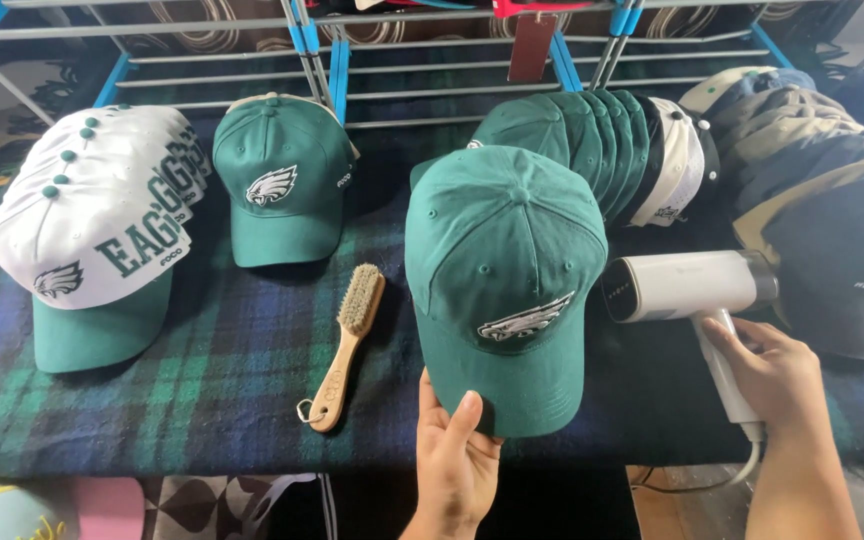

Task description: Cleaning and drying a green baseball cap using a handheld brush and a hair dryer.

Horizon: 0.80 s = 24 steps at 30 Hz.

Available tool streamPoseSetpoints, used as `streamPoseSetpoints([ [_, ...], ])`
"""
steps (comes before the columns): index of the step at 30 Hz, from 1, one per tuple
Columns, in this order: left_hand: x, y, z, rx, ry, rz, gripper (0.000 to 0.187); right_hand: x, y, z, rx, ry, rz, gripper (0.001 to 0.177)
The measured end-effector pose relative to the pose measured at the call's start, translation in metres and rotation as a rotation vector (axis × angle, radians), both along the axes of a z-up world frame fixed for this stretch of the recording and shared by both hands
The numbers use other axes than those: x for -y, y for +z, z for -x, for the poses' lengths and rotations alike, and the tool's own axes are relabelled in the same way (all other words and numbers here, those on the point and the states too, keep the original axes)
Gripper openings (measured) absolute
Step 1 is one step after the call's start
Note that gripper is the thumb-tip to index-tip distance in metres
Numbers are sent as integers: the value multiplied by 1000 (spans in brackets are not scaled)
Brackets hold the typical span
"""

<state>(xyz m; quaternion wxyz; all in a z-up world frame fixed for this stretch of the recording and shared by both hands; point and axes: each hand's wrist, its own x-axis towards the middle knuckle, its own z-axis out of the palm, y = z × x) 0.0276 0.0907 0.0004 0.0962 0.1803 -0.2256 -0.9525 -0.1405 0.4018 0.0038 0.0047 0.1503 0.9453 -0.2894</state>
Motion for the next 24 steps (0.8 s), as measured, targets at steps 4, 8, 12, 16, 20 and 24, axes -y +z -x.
streamPoseSetpoints([
  [4,-2,1,2,-119,27,8,64,2,1,-4,-25,-22,55,68],
  [8,-4,-11,5,-235,40,9,65,9,7,-10,-52,-42,95,67],
  [12,3,15,11,-347,90,38,66,2,0,-6,-55,-16,74,65],
  [16,21,44,18,-530,149,122,69,-4,-5,2,-21,25,-73,69],
  [20,58,63,27,-463,275,415,79,2,10,-15,-504,157,-92,22],
  [24,80,93,21,-407,244,456,72,33,74,-29,-738,339,519,38],
])
